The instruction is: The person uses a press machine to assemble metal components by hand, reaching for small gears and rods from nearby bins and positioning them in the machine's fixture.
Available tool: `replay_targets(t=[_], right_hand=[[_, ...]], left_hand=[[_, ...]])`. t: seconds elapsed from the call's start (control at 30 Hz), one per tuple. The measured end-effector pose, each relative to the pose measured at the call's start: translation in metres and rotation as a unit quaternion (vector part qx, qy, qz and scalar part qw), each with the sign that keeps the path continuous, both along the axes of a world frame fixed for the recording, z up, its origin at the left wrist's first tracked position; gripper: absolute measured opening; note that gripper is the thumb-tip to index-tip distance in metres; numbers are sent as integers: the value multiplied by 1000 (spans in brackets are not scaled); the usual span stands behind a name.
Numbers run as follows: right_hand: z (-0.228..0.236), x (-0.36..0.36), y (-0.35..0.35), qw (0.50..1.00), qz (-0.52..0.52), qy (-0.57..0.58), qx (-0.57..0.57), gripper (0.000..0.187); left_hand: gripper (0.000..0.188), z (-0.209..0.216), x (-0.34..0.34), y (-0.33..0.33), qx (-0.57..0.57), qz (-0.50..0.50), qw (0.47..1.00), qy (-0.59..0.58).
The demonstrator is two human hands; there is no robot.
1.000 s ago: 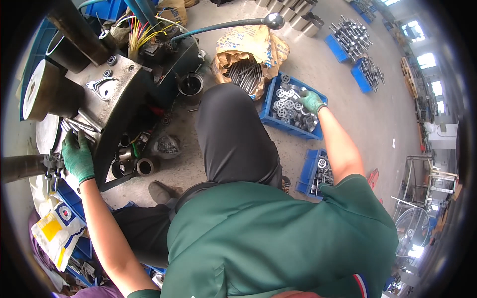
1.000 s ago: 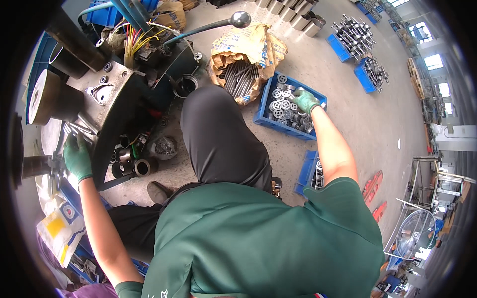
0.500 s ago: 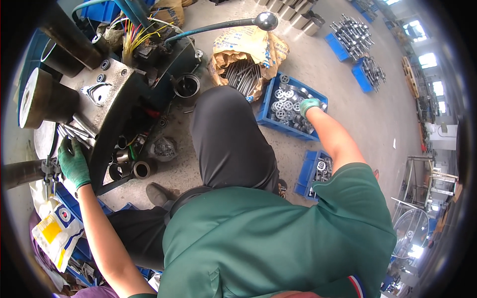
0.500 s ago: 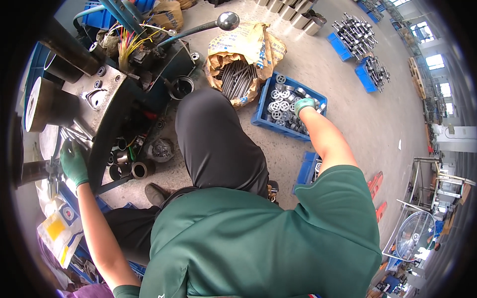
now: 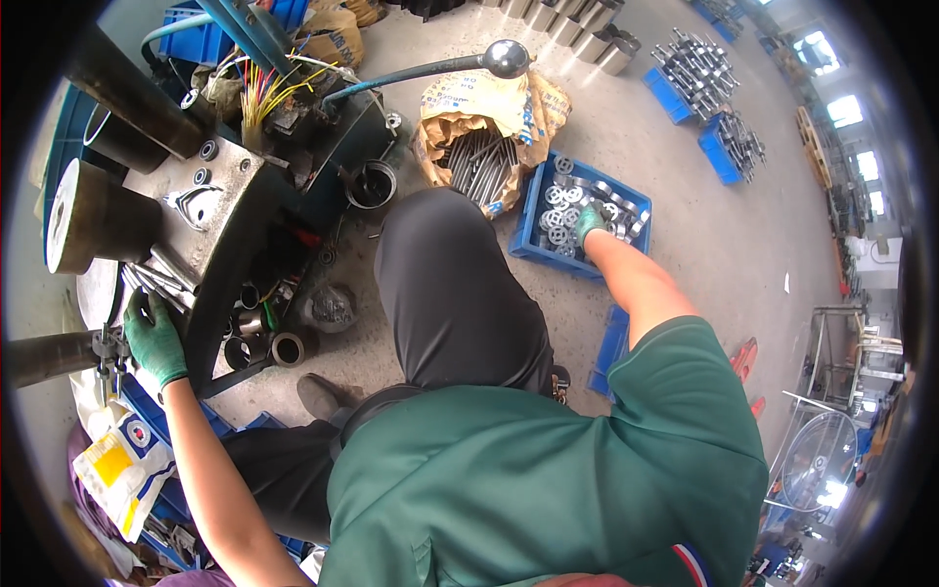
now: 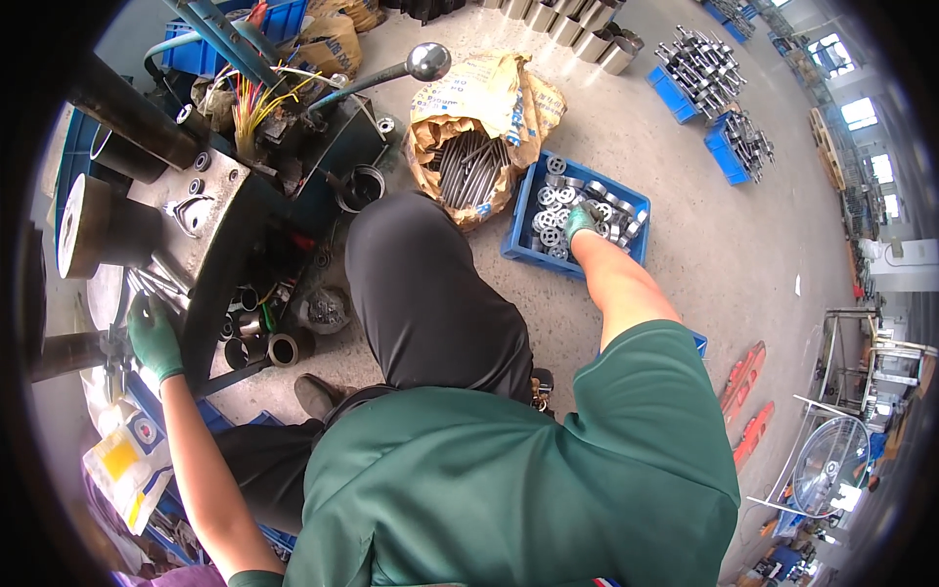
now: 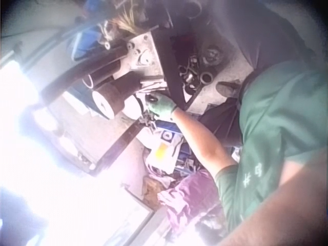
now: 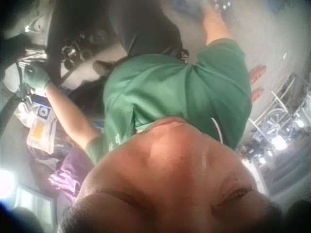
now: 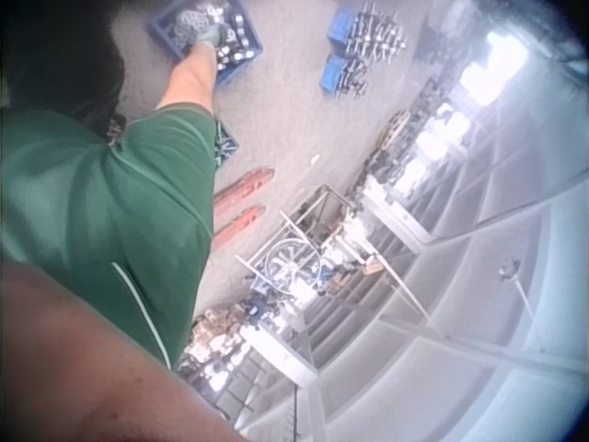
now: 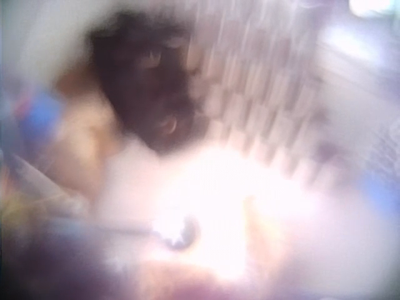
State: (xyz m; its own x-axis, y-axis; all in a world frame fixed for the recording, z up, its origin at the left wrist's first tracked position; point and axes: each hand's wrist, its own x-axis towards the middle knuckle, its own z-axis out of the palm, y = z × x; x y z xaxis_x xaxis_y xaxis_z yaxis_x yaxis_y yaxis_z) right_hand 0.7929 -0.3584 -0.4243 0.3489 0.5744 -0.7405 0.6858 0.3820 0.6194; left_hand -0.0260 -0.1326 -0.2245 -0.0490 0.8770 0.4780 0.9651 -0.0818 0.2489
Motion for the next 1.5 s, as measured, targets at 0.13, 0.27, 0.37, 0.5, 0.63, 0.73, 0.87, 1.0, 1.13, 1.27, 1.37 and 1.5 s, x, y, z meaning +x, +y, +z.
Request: replay_targets(t=[0.13,0.27,0.37,0.5,0.63,0.73,0.87,1.0,1.13,1.27,1.37,1.5], right_hand=[[-8,2,-5,995,44,-81,-27,36],[-17,15,-22,991,122,-44,37,22],[-76,73,-43,960,151,-181,-151,8],[-89,61,-36,934,189,-282,-109,9],[-61,52,-22,997,10,-64,31,25],[-53,60,-31,921,-213,83,315,35],[-39,61,-28,807,-361,177,432,41],[-7,50,-8,987,-73,76,120,46],[71,21,-13,992,-63,68,88,49],[113,28,-31,924,-278,128,230,59],[96,53,-58,815,-398,218,361,65],[93,17,-128,663,-429,394,470,58]], left_hand=[[38,1,2,-1,2,-2,1000,-11],[38,14,11,-5,3,7,1000,-5],[37,5,22,-1,-5,-4,999,-34],[37,11,22,-9,-2,9,1000,-25],[36,19,29,-11,-10,14,1000,-18],[36,16,27,-9,-8,10,1000,-25],[37,14,26,-8,2,10,1000,-29],[38,5,9,-5,9,-3,998,-62],[38,4,8,-3,10,-12,996,-92],[39,10,16,-5,-9,0,998,-68],[39,-1,4,0,20,0,997,-80],[39,20,12,-15,63,-2,973,-221]])
